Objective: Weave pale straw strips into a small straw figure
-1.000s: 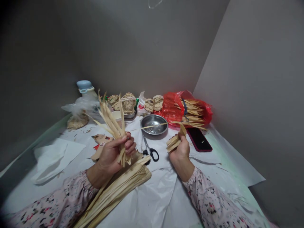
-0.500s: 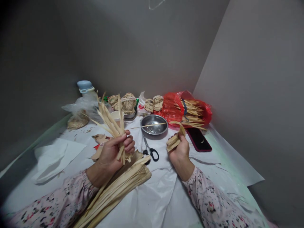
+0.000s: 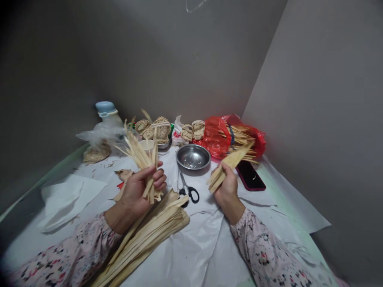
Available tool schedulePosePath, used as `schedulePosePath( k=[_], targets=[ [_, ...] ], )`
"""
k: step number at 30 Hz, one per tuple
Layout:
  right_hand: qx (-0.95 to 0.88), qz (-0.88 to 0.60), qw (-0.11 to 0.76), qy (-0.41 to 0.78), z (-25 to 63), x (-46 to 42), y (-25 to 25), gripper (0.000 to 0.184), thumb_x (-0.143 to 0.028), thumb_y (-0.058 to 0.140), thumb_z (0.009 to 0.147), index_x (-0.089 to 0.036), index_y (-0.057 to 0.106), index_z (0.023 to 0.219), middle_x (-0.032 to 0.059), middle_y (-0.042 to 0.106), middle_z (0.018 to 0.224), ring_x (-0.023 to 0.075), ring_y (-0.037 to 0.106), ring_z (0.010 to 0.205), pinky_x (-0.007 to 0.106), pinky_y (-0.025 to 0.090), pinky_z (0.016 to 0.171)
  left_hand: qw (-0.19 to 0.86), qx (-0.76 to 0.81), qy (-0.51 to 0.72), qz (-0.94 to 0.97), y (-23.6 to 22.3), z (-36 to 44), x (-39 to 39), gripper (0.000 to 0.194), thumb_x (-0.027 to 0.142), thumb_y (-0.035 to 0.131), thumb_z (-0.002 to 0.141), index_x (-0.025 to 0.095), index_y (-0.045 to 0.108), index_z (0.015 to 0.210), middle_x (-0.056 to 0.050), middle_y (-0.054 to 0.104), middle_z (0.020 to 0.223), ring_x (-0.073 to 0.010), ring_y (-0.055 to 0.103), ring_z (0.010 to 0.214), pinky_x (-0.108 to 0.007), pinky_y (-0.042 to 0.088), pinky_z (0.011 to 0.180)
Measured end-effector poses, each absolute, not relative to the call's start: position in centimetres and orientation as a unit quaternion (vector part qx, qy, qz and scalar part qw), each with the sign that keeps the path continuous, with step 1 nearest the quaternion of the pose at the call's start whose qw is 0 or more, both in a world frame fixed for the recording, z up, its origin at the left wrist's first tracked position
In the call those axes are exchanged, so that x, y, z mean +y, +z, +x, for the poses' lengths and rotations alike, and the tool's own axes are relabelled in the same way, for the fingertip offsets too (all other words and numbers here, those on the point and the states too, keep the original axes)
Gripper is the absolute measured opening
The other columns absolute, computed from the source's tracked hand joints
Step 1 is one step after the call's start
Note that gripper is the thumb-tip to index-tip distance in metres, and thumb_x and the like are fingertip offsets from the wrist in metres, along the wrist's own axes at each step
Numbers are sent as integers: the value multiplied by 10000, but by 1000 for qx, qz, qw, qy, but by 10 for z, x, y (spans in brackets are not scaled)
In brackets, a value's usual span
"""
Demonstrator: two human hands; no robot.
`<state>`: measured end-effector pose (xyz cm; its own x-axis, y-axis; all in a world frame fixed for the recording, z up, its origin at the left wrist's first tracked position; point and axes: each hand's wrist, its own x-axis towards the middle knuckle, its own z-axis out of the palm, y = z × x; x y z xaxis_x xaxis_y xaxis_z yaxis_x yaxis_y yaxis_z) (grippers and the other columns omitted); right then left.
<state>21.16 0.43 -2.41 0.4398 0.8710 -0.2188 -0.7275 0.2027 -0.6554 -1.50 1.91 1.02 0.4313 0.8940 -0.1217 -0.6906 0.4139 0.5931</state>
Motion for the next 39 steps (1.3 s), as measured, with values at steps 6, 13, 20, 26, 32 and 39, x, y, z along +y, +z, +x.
schedulePosePath(
  k=[6, 13, 20, 26, 32, 39],
  targets=[
    [-236, -410, 644, 601, 180, -13, -28, 229, -296, 777, 658, -139, 640, 753, -21, 595, 571, 100, 523, 477, 201, 434, 449, 807, 329, 399, 285, -1, -4, 13, 161, 217, 701, 766, 112, 588, 720, 32, 469, 557, -48, 409, 461, -156, 301, 441],
    [-372, -438, 572, 586, 164, -22, -36, 381, -447, 762, 727, -131, 675, 921, 58, 707, 775, 183, 636, 648, 300, 510, 613, 769, 327, 344, 429, -16, 0, 4, 369, 396, 734, 748, 139, 520, 593, 33, 453, 493, -61, 390, 458, -188, 304, 467],
    [-412, -427, 568, 571, 159, -24, -40, 368, -433, 724, 780, -154, 654, 1011, 71, 711, 898, 186, 656, 740, 296, 517, 675, 749, 345, 345, 449, -10, 3, -2, 368, 424, 803, 654, 140, 569, 679, 39, 489, 520, -74, 397, 473, -203, 281, 452],
    [-447, -367, 516, 632, 157, -27, -33, 346, -437, 698, 802, -133, 663, 963, 84, 715, 803, 199, 673, 690, 332, 541, 697, 728, 378, 358, 446, -13, 2, 1, 382, 430, 774, 679, 148, 527, 602, 31, 473, 510, -74, 394, 469, -199, 284, 452],
    [-434, -337, 503, 667, 157, -27, -34, 342, -432, 686, 816, -116, 674, 948, 90, 720, 768, 202, 689, 677, 327, 548, 685, 756, 359, 330, 436, -15, 2, 3, 386, 447, 769, 674, 141, 541, 613, 30, 470, 494, -64, 378, 447, -187, 276, 441],
    [-431, -318, 492, 686, 157, -29, -28, 375, -448, 708, 790, -104, 683, 936, 91, 724, 745, 189, 685, 655, 309, 545, 670, 774, 331, 311, 441, -15, 1, 1, 385, 440, 757, 689, 138, 535, 602, 28, 465, 485, -66, 388, 438, -191, 299, 450]
  ],
)
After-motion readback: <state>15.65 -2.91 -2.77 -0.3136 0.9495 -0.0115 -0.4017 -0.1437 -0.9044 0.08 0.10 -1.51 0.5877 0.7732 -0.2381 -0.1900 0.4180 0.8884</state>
